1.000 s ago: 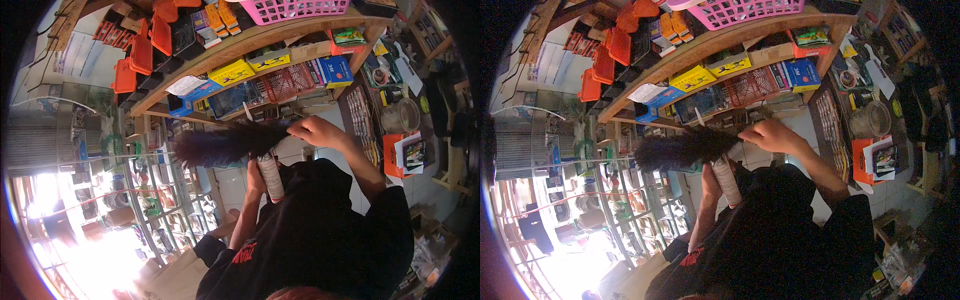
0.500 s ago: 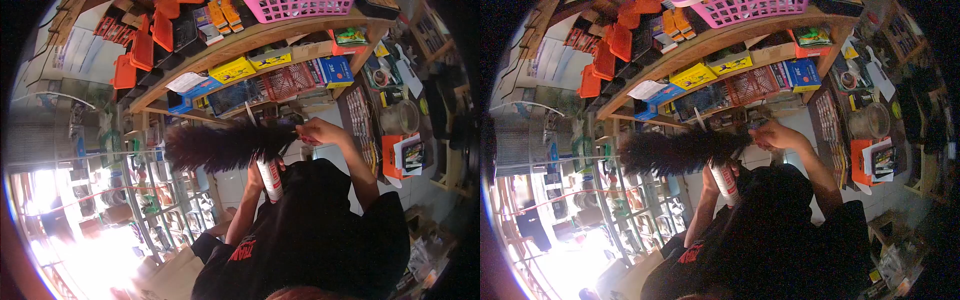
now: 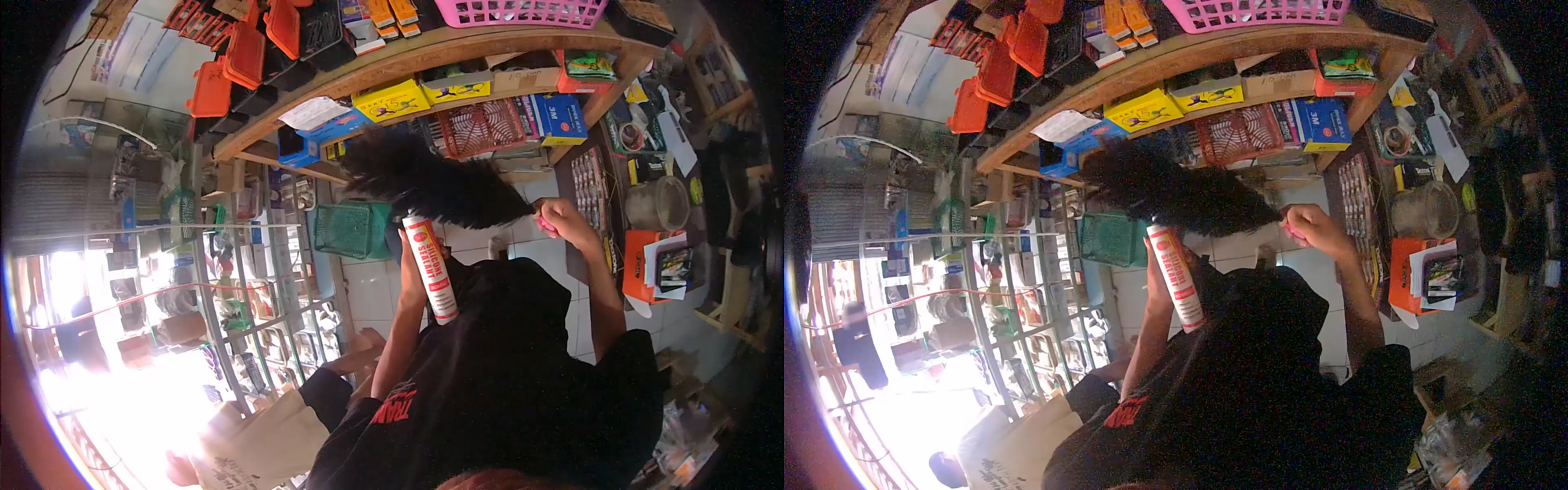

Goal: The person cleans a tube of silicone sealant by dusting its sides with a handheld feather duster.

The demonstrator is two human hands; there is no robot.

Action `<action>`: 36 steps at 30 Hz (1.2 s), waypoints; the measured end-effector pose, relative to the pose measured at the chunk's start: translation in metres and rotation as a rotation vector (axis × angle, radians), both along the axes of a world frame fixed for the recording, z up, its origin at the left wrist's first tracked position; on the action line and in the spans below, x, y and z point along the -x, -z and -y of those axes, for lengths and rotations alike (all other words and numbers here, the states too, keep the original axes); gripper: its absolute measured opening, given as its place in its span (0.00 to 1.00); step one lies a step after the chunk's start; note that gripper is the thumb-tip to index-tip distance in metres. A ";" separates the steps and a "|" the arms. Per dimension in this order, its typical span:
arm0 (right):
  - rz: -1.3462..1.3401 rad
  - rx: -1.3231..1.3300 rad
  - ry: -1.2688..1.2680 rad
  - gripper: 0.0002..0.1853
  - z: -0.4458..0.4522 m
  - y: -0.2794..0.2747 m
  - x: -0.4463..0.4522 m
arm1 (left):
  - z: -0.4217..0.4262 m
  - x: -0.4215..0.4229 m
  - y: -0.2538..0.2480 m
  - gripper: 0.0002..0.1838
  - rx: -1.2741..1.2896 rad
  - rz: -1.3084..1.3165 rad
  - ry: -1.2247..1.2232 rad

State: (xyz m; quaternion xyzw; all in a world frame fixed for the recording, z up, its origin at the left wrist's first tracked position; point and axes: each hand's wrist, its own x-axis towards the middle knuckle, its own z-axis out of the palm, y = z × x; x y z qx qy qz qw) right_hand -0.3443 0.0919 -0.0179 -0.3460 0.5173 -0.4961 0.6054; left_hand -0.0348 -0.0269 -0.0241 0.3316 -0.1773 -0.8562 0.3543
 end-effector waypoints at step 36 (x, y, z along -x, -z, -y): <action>-0.018 -0.299 -0.450 0.16 -0.013 -0.009 0.031 | -0.012 -0.006 0.032 0.29 -0.151 0.114 -0.044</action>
